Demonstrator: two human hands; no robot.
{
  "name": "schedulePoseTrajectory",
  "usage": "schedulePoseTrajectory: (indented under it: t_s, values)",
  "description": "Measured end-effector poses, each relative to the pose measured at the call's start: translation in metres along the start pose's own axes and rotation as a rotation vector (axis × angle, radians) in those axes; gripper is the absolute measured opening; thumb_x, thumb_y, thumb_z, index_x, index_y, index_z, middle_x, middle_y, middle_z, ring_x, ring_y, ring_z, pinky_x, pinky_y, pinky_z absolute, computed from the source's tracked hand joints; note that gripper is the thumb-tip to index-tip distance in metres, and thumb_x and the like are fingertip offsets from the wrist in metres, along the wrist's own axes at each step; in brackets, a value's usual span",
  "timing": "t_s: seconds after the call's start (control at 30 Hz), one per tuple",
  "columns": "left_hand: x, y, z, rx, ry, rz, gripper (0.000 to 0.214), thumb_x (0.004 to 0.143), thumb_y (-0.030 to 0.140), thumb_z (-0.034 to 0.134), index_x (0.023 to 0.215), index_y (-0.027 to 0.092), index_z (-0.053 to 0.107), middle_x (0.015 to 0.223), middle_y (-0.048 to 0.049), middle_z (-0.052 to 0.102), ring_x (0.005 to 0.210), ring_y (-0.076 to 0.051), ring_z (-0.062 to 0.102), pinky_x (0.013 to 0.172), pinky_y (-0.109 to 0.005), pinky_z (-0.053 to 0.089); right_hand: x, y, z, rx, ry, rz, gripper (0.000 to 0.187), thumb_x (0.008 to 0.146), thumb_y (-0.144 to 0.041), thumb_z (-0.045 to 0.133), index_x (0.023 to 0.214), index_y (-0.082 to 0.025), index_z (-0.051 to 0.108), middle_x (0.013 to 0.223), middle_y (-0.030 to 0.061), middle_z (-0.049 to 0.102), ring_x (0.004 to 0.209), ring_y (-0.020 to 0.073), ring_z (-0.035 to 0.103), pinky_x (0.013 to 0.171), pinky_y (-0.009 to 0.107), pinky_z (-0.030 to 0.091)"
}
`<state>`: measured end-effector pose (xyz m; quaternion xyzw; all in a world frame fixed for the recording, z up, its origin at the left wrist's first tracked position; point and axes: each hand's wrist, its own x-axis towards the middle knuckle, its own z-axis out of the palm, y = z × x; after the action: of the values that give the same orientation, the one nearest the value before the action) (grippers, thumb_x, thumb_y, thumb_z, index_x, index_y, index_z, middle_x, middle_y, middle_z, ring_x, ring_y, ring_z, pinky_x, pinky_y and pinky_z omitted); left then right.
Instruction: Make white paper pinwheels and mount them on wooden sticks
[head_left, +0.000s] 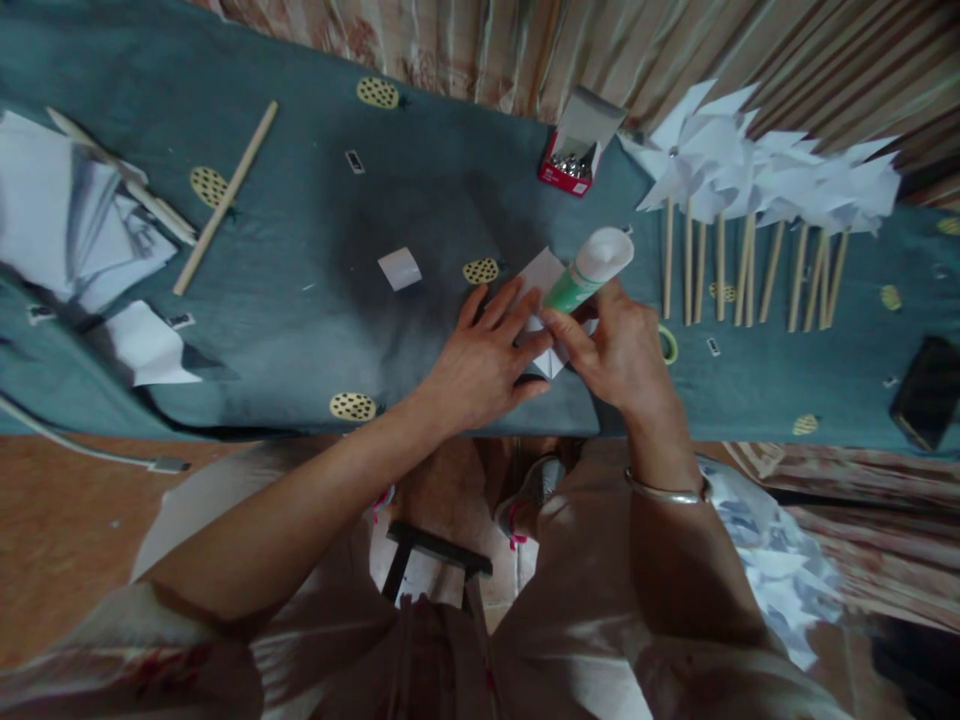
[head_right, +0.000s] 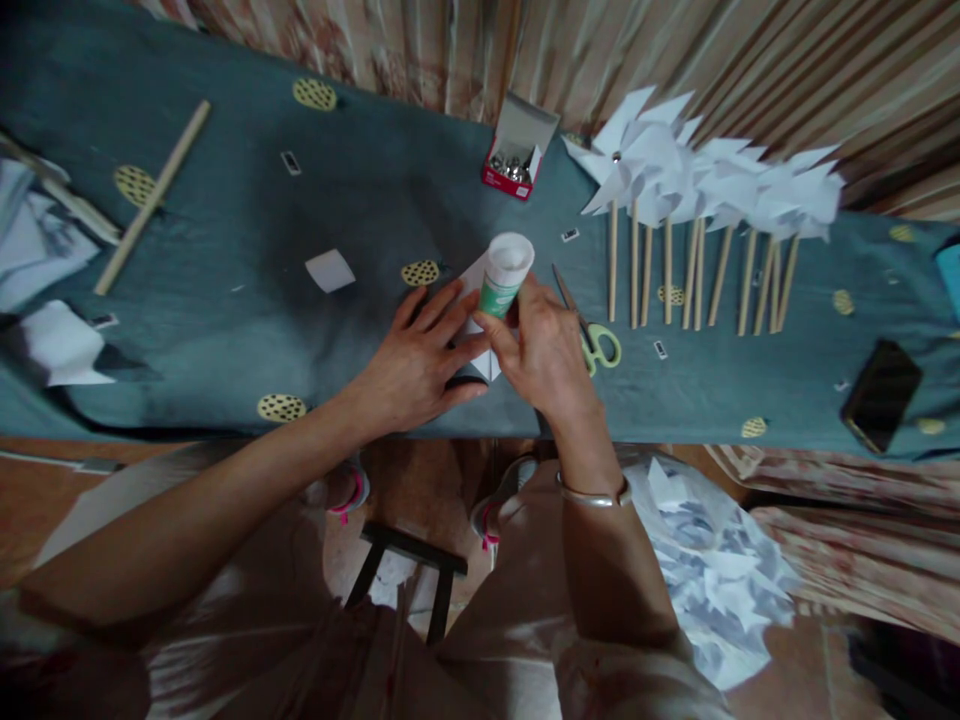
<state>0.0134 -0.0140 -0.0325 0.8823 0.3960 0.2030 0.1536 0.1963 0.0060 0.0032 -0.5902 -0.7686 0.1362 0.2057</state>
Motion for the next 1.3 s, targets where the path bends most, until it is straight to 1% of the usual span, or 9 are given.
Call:
schedulePoseTrajectory:
  t_s: [0.2,0.4,0.6,0.87,1.07,1.3]
  values:
    - [0.000,-0.002,0.001,0.015,-0.005,0.008,0.049,0.091,0.054,0.059,0.131,0.025,0.060,0.158,-0.0142,0.040,0.149,-0.039,0.028,0.117,-0.064,0.022,-0.002,0.003,0.000,-0.007,0.018,-0.022,0.037,0.091,-0.059,0.054,0.102,-0.024,0.059,0.086,0.0087,0.072,0.082,0.0292,0.068,0.077,0.041,0.051]
    - [0.000,-0.003,0.003,0.011,0.002,0.011,0.050,0.090,0.054,0.060,0.132,0.026,0.059,0.159,-0.0132,0.039,0.149,-0.038,0.027,0.117,-0.064,0.021,-0.004,0.003,-0.002,-0.021,0.006,-0.002,0.039,0.091,-0.059,0.054,0.102,-0.022,0.060,0.086,0.0105,0.071,0.083,0.0299,0.068,0.077,0.043,0.052]
    - [-0.001,-0.004,0.004,0.031,0.020,0.015,0.052,0.089,0.054,0.061,0.133,0.026,0.058,0.158,-0.0140,0.040,0.148,-0.038,0.029,0.116,-0.064,0.022,-0.006,0.006,-0.001,-0.076,0.032,-0.052,0.044,0.093,-0.062,0.048,0.099,-0.020,0.060,0.083,0.0108,0.069,0.080,0.0304,0.068,0.073,0.042,0.052]
    - [-0.001,-0.002,0.001,0.081,-0.005,0.023,0.056,0.090,0.054,0.061,0.137,0.026,0.055,0.158,-0.0161,0.039,0.148,-0.039,0.030,0.116,-0.063,0.024,-0.007,0.013,0.001,-0.053,0.083,-0.097,0.040,0.093,-0.060,0.051,0.092,-0.021,0.059,0.078,0.0078,0.068,0.072,0.0258,0.066,0.068,0.039,0.051]
    - [-0.001,-0.002,-0.001,0.086,-0.020,0.019,0.056,0.090,0.054,0.061,0.138,0.027,0.054,0.158,-0.0156,0.039,0.148,-0.038,0.029,0.116,-0.062,0.024,-0.008,0.016,0.002,-0.039,0.103,-0.089,0.039,0.092,-0.060,0.052,0.091,-0.022,0.059,0.078,0.0073,0.069,0.073,0.0265,0.066,0.068,0.040,0.051]
    - [-0.001,-0.002,0.001,0.067,0.001,0.013,0.056,0.090,0.054,0.061,0.138,0.028,0.054,0.158,-0.0140,0.040,0.148,-0.037,0.029,0.116,-0.063,0.024,-0.008,0.017,0.004,-0.016,0.117,-0.070,0.034,0.092,-0.057,0.055,0.092,-0.023,0.059,0.078,0.0064,0.069,0.073,0.0263,0.066,0.068,0.040,0.051]
